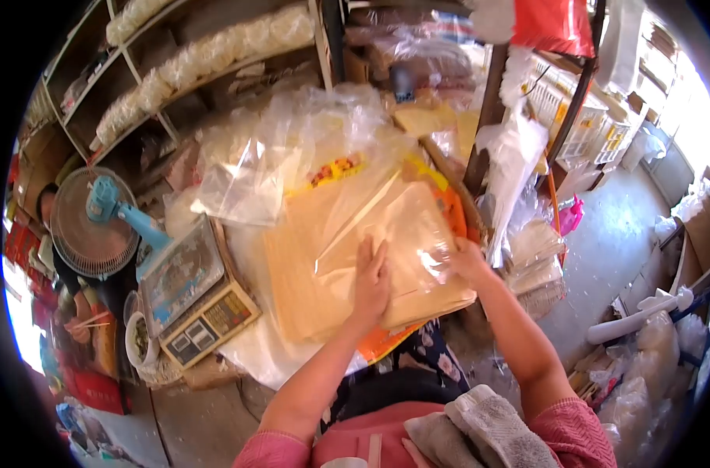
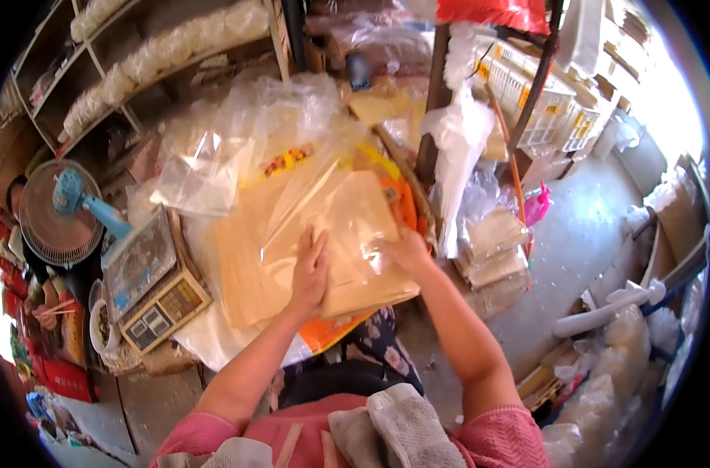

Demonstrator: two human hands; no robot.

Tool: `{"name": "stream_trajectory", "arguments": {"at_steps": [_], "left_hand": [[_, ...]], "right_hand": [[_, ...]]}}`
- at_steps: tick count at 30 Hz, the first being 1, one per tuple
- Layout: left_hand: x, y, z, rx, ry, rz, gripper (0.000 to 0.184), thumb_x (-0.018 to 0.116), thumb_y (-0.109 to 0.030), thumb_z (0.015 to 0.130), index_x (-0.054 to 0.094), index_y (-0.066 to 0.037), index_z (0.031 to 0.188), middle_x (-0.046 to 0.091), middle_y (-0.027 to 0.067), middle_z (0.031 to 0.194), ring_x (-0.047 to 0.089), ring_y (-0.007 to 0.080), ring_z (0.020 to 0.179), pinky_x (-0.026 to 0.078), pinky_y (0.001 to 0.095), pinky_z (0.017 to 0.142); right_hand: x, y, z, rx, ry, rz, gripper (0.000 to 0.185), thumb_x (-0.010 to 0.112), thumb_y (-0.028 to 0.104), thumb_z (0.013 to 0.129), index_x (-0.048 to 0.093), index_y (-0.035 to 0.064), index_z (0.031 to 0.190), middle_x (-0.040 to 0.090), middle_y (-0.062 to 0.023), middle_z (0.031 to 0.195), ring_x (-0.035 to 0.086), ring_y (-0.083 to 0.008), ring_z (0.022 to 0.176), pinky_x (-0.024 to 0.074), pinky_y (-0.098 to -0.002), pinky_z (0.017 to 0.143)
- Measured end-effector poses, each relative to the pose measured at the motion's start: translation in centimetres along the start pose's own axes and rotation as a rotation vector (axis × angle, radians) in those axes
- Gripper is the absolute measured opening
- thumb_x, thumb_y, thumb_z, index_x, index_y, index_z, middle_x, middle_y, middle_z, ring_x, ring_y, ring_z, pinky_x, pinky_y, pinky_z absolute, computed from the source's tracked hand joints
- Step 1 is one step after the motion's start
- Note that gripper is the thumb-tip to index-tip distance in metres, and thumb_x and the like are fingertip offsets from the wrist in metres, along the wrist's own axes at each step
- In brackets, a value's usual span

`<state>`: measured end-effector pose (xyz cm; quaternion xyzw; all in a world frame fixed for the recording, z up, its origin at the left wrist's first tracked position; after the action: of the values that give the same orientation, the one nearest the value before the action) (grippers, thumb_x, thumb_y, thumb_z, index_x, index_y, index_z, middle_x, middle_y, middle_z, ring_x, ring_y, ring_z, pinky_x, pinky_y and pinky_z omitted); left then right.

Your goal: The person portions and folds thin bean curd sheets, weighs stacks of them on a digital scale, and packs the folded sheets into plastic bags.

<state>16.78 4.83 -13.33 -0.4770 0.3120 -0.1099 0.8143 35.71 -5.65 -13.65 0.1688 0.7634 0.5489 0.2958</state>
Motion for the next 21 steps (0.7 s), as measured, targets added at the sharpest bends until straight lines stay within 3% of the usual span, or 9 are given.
{"name": "stream_trajectory", "arguments": {"at_steps": [4, 6, 8, 10, 13, 16, 19, 21], "left_hand": [[2.1, -2.5, -1.5, 0.045, 0.129, -0.061, 0.036, 0.046, -0.013, 0.092, 0.049, -0.006, 0.127, 0.027, 0.0162, 0.145, 0.021, 0.0287, 0.136, 0.020, 0.0360, 0.109], [2.3, -1.9, -0.9, 0.242, 0.090, -0.194, 0.029, 0.046, -0.015, 0.091, 0.054, -0.004, 0.118, 0.041, 0.0193, 0.134, 0.036, 0.0322, 0.128, 0.030, 0.0371, 0.105], [0.0, -3.2, 1.2, 0.178, 0.046, -0.026, 0.024, 0.049, -0.013, 0.088, 0.055, -0.001, 0.108, 0.055, 0.0208, 0.113, 0.050, 0.0358, 0.108, 0.042, 0.0402, 0.089], [-5.2, -3.9, 3.4, -0.019, 0.010, 0.047, 0.023, 0.052, -0.012, 0.083, 0.055, 0.001, 0.103, 0.057, 0.0192, 0.090, 0.053, 0.0356, 0.088, 0.043, 0.0431, 0.072], [-14.1, -7.1, 4.3, 0.260, -0.485, 0.234, 0.029, 0.052, -0.009, 0.080, 0.056, -0.001, 0.107, 0.053, 0.0152, 0.083, 0.052, 0.0330, 0.081, 0.041, 0.0435, 0.066], [-19.5, -12.6, 1.9, 0.468, -0.697, 0.378, 0.033, 0.052, -0.008, 0.078, 0.056, -0.002, 0.110, 0.052, 0.0131, 0.082, 0.052, 0.0315, 0.079, 0.042, 0.0406, 0.067], [-16.7, -11.9, 0.2, 0.585, -0.515, 0.716, 0.040, 0.054, -0.007, 0.075, 0.055, 0.001, 0.114, 0.053, 0.0113, 0.084, 0.053, 0.0295, 0.079, 0.044, 0.0378, 0.068], [-12.6, -7.9, 0.1, 0.496, -0.306, 0.837, 0.037, 0.055, -0.007, 0.072, 0.056, 0.005, 0.107, 0.055, 0.0118, 0.084, 0.054, 0.0301, 0.081, 0.047, 0.0389, 0.065]], "right_hand": [[-3.7, -5.4, -3.7, 0.200, 0.114, 0.496, 0.026, 0.063, 0.019, 0.085, 0.059, 0.0010, 0.103, 0.063, -0.0039, 0.087, 0.061, -0.0139, 0.076, 0.0510, -0.0276, 0.065], [-3.8, -6.3, -5.5, 0.263, 0.223, 0.581, 0.031, 0.062, 0.022, 0.085, 0.057, 0.0020, 0.108, 0.063, -0.0046, 0.091, 0.063, -0.0157, 0.078, 0.0527, -0.0304, 0.067], [-3.1, -7.0, -5.9, 0.273, 0.236, 0.626, 0.033, 0.063, 0.022, 0.084, 0.056, 0.0032, 0.110, 0.063, -0.0058, 0.097, 0.062, -0.0169, 0.085, 0.0529, -0.0312, 0.071], [-3.5, -10.0, -5.2, 0.362, 0.258, 0.693, 0.033, 0.061, 0.021, 0.085, 0.055, 0.0027, 0.112, 0.062, -0.0057, 0.101, 0.060, -0.0169, 0.091, 0.0508, -0.0308, 0.078], [-4.0, -10.7, -6.7, 0.364, 0.177, 0.676, 0.055, 0.063, 0.032, 0.079, 0.049, -0.0015, 0.121, 0.058, -0.0132, 0.111, 0.055, -0.0246, 0.100, 0.0440, -0.0349, 0.090], [-3.9, -10.6, -7.6, 0.342, 0.148, 0.672, 0.055, 0.063, 0.030, 0.078, 0.048, -0.0027, 0.120, 0.058, -0.0159, 0.109, 0.057, -0.0248, 0.097, 0.0459, -0.0338, 0.086], [-4.0, -10.2, -7.8, 0.295, 0.131, 0.660, 0.053, 0.062, 0.029, 0.079, 0.049, -0.0034, 0.118, 0.059, -0.0161, 0.107, 0.058, -0.0246, 0.094, 0.0468, -0.0334, 0.084], [-4.5, -8.9, -8.6, 0.230, 0.125, 0.639, 0.052, 0.062, 0.028, 0.079, 0.049, -0.0039, 0.118, 0.059, -0.0162, 0.106, 0.059, -0.0245, 0.092, 0.0474, -0.0332, 0.082]]}}
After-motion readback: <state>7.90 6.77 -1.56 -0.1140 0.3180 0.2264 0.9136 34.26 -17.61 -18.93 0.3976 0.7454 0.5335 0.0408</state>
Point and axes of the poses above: each hand's wrist, its own z-axis towards the middle knuckle, its own x-axis out of the palm, y = z × x, the point moved 6 cm from there along z, towards the middle knuckle
